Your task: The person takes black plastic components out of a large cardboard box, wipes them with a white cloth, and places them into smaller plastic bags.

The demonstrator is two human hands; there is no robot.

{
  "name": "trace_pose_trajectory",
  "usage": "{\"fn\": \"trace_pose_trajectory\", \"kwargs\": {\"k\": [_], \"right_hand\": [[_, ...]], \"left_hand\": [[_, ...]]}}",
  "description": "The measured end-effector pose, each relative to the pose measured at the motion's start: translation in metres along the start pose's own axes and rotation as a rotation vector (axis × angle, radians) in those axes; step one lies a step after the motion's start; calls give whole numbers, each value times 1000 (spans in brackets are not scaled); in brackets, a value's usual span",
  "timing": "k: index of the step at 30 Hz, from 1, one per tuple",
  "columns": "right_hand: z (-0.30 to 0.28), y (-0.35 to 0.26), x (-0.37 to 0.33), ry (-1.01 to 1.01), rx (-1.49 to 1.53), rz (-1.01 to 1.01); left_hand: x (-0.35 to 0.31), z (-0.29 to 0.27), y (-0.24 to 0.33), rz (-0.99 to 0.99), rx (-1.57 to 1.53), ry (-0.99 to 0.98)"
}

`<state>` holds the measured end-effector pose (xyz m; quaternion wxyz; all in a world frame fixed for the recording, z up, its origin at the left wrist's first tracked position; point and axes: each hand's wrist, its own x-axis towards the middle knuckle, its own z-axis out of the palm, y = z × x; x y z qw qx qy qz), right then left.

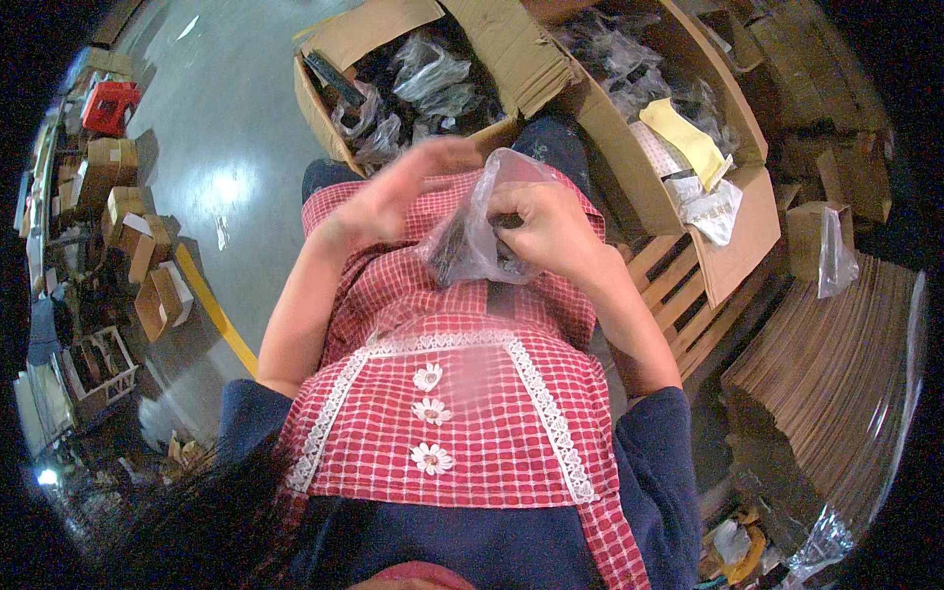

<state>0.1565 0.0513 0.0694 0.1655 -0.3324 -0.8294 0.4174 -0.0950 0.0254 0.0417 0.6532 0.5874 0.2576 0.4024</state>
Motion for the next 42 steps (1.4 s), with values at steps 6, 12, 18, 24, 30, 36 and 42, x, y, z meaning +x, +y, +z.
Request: {"fn": "trace_pose_trajectory", "kwargs": {"k": [6,12,18,24,30,36,42], "right_hand": [[-17,-15,3,-218,-237,-16],[-60,-32,-34,-40,-587,-184],[-17,22,-42,-31,-3,25],[0,5,-31,255,405,102],[-35,-28,-4,270,606,121],[-60,-13,13,213,652,140],[-69,28,11,363,1019,222]], "left_hand": [[-4,48,-15,-72,421,72],[2,55,-37,-29,369,234],[7,62,-24,-9,595,220],[6,70,-13,167,421,449],[41,63,26,303,705,610],[97,70,38,423,980,568],[125,78,46,482,984,540]]}}
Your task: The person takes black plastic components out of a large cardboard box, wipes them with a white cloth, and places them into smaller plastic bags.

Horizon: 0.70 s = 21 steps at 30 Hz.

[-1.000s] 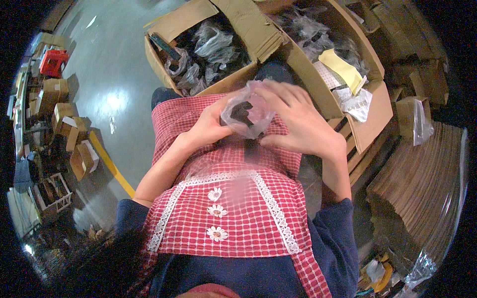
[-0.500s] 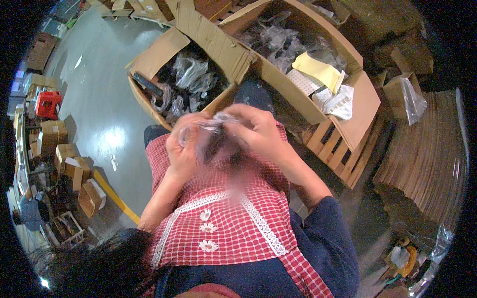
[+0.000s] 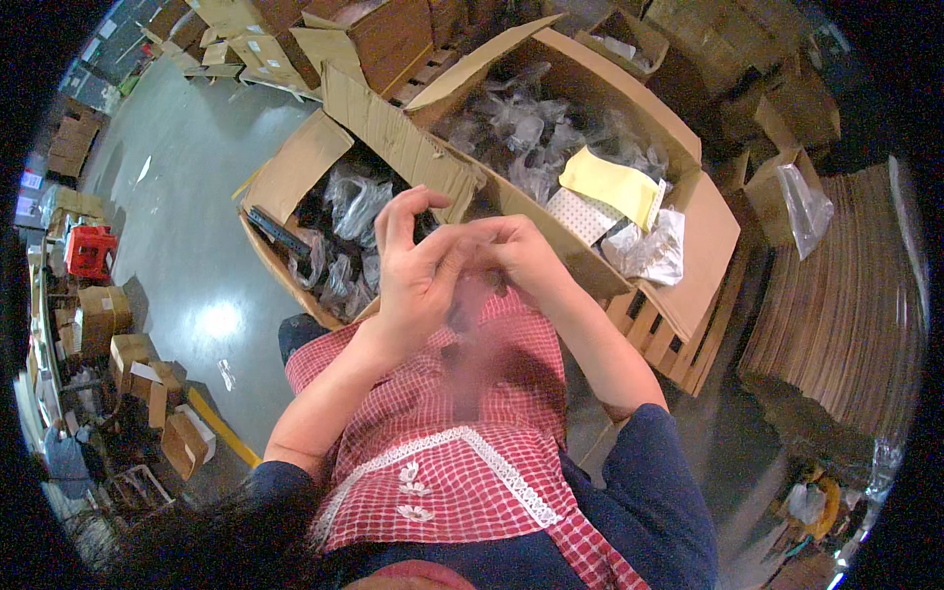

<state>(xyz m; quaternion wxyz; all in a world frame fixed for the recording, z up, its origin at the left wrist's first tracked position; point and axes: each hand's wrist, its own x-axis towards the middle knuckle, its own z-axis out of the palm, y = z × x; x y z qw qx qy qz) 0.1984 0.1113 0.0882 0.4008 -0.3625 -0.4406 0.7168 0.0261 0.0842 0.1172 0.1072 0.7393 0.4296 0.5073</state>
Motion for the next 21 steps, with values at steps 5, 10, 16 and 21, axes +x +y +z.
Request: {"fn": "trace_pose_trajectory", "kwargs": {"k": [5,10,16,21], "right_hand": [[-44,-55,9,274,-346,-143],[-131,-149,53,371,-719,-320],[-259,-133,178,444,-786,-145],[-422,-48,212,797,-972,-121]], "left_hand": [[8,-16,-7,-68,-3,-43],[-50,-42,-61,-465,-29,-137],[-117,-56,-82,-877,-151,-186],[-125,-41,-101,-935,-162,-263]]}}
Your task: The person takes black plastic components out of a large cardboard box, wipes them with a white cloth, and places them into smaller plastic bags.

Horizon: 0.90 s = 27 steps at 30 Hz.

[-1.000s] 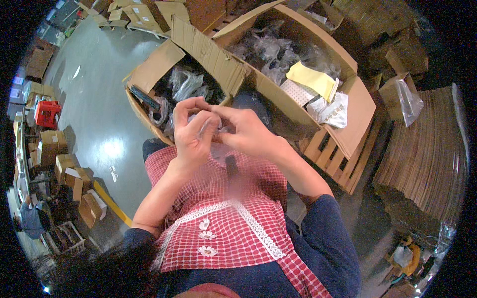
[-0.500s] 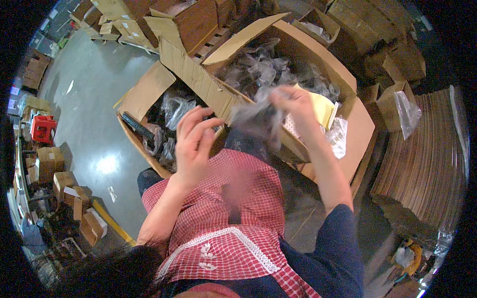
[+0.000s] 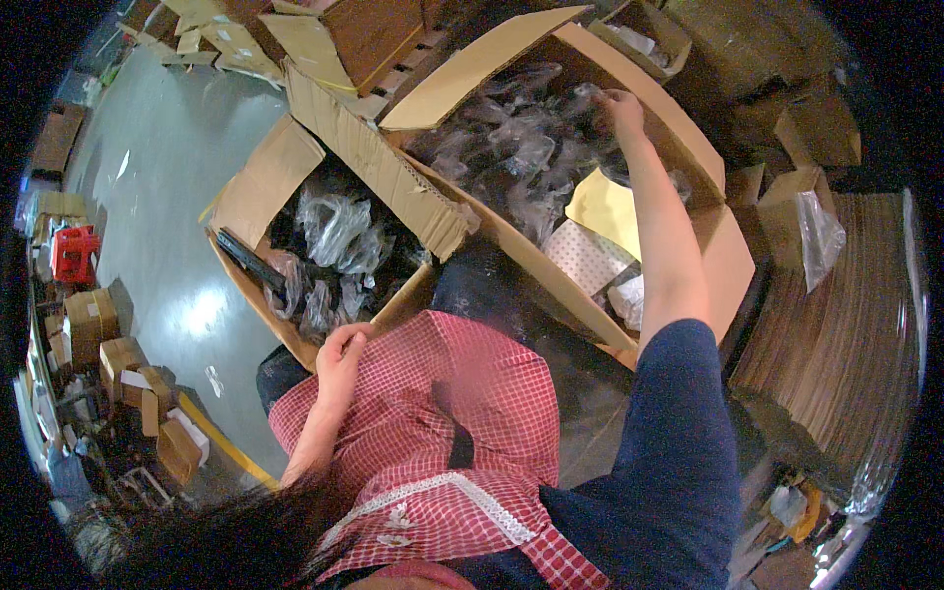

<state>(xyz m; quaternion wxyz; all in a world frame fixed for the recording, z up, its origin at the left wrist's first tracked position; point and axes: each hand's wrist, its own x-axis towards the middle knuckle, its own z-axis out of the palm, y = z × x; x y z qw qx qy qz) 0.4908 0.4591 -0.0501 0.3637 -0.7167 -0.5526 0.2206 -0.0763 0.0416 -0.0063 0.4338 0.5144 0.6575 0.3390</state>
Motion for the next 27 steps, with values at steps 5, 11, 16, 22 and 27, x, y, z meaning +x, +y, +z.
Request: {"fn": "trace_pose_trajectory", "kwargs": {"k": [5,11,16,22,27], "right_hand": [[20,-21,-17,-166,272,133],[19,-69,-58,-191,416,163],[22,-6,-24,-114,-63,-143],[7,-93,-131,132,-519,-481],[19,-224,-326,50,-191,-854]], "left_hand": [[-11,1,-18,-31,64,-9],[-8,6,-43,51,138,83],[15,1,-69,175,350,43],[55,-18,-90,150,484,304],[127,-34,-89,100,672,494]]}}
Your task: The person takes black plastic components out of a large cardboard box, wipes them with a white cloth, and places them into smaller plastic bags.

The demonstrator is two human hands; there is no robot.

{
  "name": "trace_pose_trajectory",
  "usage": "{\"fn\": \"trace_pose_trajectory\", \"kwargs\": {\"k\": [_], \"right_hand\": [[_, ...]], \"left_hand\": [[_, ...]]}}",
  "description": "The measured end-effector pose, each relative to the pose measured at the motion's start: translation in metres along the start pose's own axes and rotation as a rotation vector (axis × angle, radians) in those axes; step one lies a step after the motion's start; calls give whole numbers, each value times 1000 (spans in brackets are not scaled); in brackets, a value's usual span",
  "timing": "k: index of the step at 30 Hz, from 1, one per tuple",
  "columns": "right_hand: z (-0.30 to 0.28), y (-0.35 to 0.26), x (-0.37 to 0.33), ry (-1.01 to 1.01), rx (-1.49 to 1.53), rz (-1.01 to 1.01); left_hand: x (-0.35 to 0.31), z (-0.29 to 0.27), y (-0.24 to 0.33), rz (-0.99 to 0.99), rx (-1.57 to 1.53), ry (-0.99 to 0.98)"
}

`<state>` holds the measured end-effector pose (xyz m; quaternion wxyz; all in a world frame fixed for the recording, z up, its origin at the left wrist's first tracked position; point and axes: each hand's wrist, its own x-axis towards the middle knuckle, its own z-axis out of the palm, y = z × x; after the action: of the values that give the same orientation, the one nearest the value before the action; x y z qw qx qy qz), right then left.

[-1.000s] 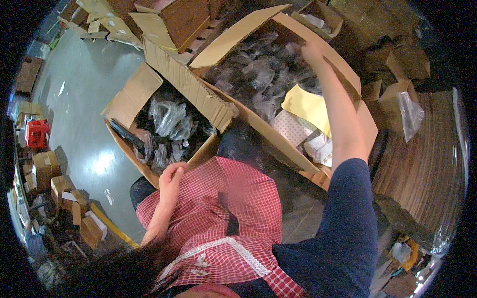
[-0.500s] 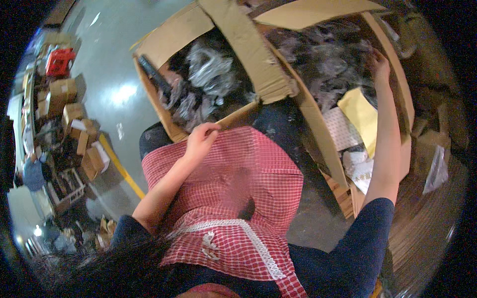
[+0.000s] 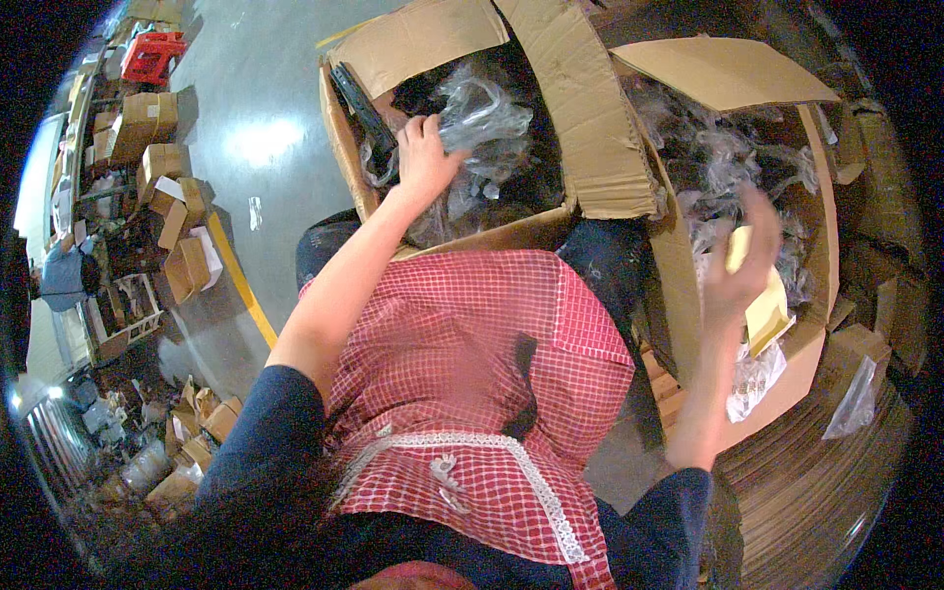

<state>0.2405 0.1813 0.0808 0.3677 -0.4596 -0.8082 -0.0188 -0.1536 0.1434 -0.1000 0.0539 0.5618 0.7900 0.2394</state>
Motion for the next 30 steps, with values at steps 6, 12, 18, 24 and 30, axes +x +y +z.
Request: {"fn": "trace_pose_trajectory", "kwargs": {"k": [6,12,18,24,30], "right_hand": [[34,-90,-77,-396,373,-40],[72,-120,-77,-641,360,55],[149,-113,-66,-796,194,-270],[232,-109,-40,-1327,347,-10],[309,-102,34,-904,20,290]], "left_hand": [[0,43,0,387,-27,-117],[-89,2,45,684,-341,-209],[-93,-26,7,437,-405,-220],[-87,-56,-53,179,147,-1087],[-92,-27,-53,362,410,-1009]]}}
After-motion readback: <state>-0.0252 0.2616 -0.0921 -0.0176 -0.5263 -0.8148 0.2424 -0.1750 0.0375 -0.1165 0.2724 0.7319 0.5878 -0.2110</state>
